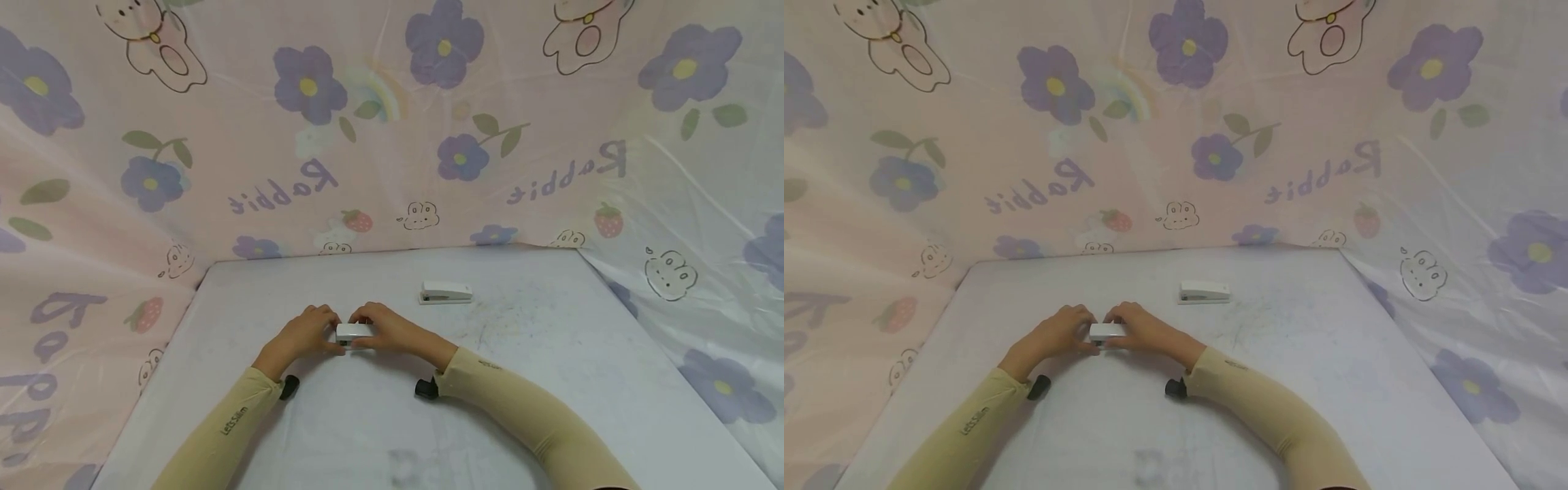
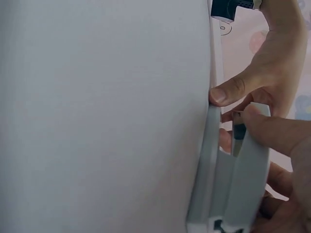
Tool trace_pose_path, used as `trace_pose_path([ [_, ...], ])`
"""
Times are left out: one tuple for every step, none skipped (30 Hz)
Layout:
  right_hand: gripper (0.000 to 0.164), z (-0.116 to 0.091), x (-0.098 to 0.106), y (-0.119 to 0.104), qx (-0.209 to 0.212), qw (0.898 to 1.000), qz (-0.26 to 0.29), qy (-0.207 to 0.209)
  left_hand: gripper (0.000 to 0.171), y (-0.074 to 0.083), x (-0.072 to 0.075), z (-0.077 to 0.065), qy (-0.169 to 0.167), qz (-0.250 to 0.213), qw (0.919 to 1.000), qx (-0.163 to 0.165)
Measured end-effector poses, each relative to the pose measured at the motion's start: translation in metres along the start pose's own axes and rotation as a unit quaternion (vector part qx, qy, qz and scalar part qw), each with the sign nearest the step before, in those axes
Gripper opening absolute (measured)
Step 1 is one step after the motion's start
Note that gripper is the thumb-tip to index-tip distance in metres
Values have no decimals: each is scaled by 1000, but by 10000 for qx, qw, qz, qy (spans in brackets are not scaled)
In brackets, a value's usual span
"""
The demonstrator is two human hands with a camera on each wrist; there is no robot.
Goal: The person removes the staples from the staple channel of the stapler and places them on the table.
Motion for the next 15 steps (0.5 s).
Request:
trace_pose_path([
  [41,1,-2,1,-19,10000,11,-28,50,1,0,0,-7,5,10000,-7],
  [40,2,-3,2,-31,10000,29,-41,50,1,0,0,-19,-13,10000,0],
  [40,3,-4,3,-50,10000,11,-61,50,1,0,0,-17,-20,10000,1],
  [40,3,-5,4,-62,10000,12,-73,51,1,0,0,-15,-29,10000,15],
  [40,3,-5,5,-73,9999,-13,-86,51,1,0,0,-8,-19,10000,6],
  [40,4,-6,5,-85,9999,-27,-103,51,0,0,1,7,-32,10000,10],
  [40,4,-6,5,-64,9999,-23,-102,51,0,0,1,16,-41,10000,24],
  [39,4,-5,5,-52,9999,-21,-106,51,-1,0,1,22,-55,10000,39],
  [39,4,-6,5,-42,9999,-30,-114,52,-2,0,1,34,-47,10000,41],
  [39,4,-5,4,-26,9999,-13,-112,52,-3,-1,2,37,-36,10000,42],
  [39,3,-5,3,-5,9999,-2,-102,52,-3,-1,2,39,-40,10000,51],
  [39,3,-5,3,14,10000,14,-83,52,-4,-2,3,35,-52,10000,66],
  [39,2,-4,2,37,10000,36,-57,52,-5,-2,3,28,-42,10000,71],
  [40,2,-4,1,50,10000,52,-36,52,-6,-3,4,24,-42,10000,73],
  [40,1,-4,1,68,9999,81,-6,51,-6,-3,4,22,-42,10000,76],
])
Point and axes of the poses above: each hand's wrist, its own z-axis towards the middle knuckle, its own x-axis out of the back of the hand, y = z × x, the point moved 10 cm from there along z, towards the middle knuckle, and after that the axes turned 6 degrees about -z, right-handed, at the moved point
